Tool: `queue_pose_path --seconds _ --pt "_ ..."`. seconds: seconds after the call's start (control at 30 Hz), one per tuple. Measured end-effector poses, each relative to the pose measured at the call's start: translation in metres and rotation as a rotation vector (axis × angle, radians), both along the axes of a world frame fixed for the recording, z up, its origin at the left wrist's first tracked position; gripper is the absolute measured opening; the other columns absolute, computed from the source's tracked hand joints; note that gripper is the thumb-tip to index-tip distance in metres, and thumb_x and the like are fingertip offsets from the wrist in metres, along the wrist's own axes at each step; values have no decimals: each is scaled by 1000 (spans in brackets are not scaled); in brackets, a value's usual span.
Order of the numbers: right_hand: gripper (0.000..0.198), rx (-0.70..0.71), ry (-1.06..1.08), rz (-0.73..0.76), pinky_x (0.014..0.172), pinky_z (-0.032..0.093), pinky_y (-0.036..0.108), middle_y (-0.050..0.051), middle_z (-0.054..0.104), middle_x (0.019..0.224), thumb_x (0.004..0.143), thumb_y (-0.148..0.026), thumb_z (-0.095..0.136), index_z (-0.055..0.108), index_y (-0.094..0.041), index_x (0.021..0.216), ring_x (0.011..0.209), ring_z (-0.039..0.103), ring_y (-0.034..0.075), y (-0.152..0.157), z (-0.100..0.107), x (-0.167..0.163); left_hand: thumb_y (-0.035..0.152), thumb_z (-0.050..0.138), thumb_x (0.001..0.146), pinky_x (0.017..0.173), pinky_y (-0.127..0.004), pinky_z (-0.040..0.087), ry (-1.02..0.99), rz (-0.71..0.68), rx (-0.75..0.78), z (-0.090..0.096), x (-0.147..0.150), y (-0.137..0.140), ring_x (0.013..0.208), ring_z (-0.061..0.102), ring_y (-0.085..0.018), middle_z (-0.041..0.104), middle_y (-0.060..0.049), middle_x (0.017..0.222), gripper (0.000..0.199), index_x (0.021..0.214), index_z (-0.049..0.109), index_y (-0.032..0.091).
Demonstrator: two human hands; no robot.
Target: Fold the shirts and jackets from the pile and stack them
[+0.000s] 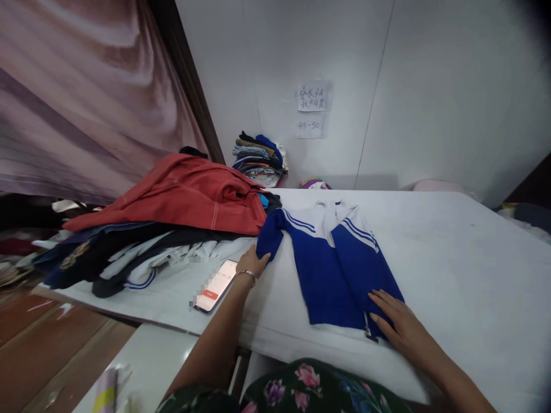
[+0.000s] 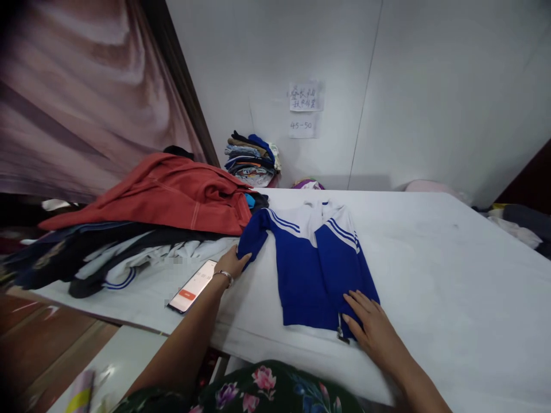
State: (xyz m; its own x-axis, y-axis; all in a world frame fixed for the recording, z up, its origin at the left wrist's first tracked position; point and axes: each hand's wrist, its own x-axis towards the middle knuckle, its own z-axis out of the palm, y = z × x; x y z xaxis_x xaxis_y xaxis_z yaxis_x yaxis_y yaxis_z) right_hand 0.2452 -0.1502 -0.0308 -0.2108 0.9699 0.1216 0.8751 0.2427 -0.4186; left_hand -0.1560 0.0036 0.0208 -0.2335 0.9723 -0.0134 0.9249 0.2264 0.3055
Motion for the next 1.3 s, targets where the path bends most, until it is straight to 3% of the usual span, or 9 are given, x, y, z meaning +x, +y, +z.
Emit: queue_pose_path --seconds 0.17,0.37,0.5,0.63,0.77,0.9,1.0,1.13,1.3 --pt "47 53 43 11 108 33 57 8 51 139 91 -47 46 52 -27 133 133 40 29 -5 9 0 37 54 82 81 -36 46 -91 20 -27 -6 0 6 100 63 -29 68 -15 104 34 107 61 16" --pt "38 297 185 40 106 36 58 7 56 134 89 -36 52 58 -27 126 131 43 29 -10 19 -2 13 51 76 81 -32 48 -145 43 415 0 -1 4 93 61 -22 60 -10 106 37 110 63 19" --pt "31 356 324 65 105 39 54 7 63 124 88 -30 55 63 -26 118 125 50 27 -3 36 -16 6 50 72 77 -30 48 -162 -80 643 8 5 -5 87 58 -20 58 -8 96 40 106 67 19" --pt "30 164 525 109 101 46 45 7 66 119 89 -32 54 66 -26 116 115 58 24 18 62 -58 1 48 71 79 -33 47 -72 -367 831 11 31 -19 85 55 -20 58 -7 89 41 98 71 20" --pt "42 -143 816 156 96 49 43 9 62 124 85 -39 58 60 -25 124 112 60 23 50 71 -115 0 46 74 84 -38 44 -44 -643 856 5 60 -39 86 54 -20 61 -6 83 40 98 71 21" --pt "60 -344 1057 161 103 42 45 11 53 136 75 -44 69 55 -24 129 122 53 25 79 62 -158 1 45 71 94 -42 42 -126 -659 818 -3 67 -57 98 54 -22 65 -7 92 50 112 65 21" --pt "61 -514 1194 167 96 47 43 9 54 135 73 -42 72 54 -27 129 122 52 24 87 58 -180 2 43 68 98 -45 41 -216 -636 735 -6 60 -64 101 54 -22 65 -8 98 60 123 59 20" --pt "61 -753 1461 162 77 54 35 1 66 101 71 -33 76 52 -29 128 85 66 16 88 56 -203 4 39 66 96 -43 44 -375 -642 663 -6 49 -66 102 56 -22 63 -10 105 67 131 51 17" --pt "39 -746 1701 34 71 53 31 -3 64 76 59 -19 80 63 -18 94 67 63 12 95 47 -219 6 42 72 99 -41 44 -619 -695 771 1 41 -71 113 54 -21 58 -11 119 63 133 46 19"
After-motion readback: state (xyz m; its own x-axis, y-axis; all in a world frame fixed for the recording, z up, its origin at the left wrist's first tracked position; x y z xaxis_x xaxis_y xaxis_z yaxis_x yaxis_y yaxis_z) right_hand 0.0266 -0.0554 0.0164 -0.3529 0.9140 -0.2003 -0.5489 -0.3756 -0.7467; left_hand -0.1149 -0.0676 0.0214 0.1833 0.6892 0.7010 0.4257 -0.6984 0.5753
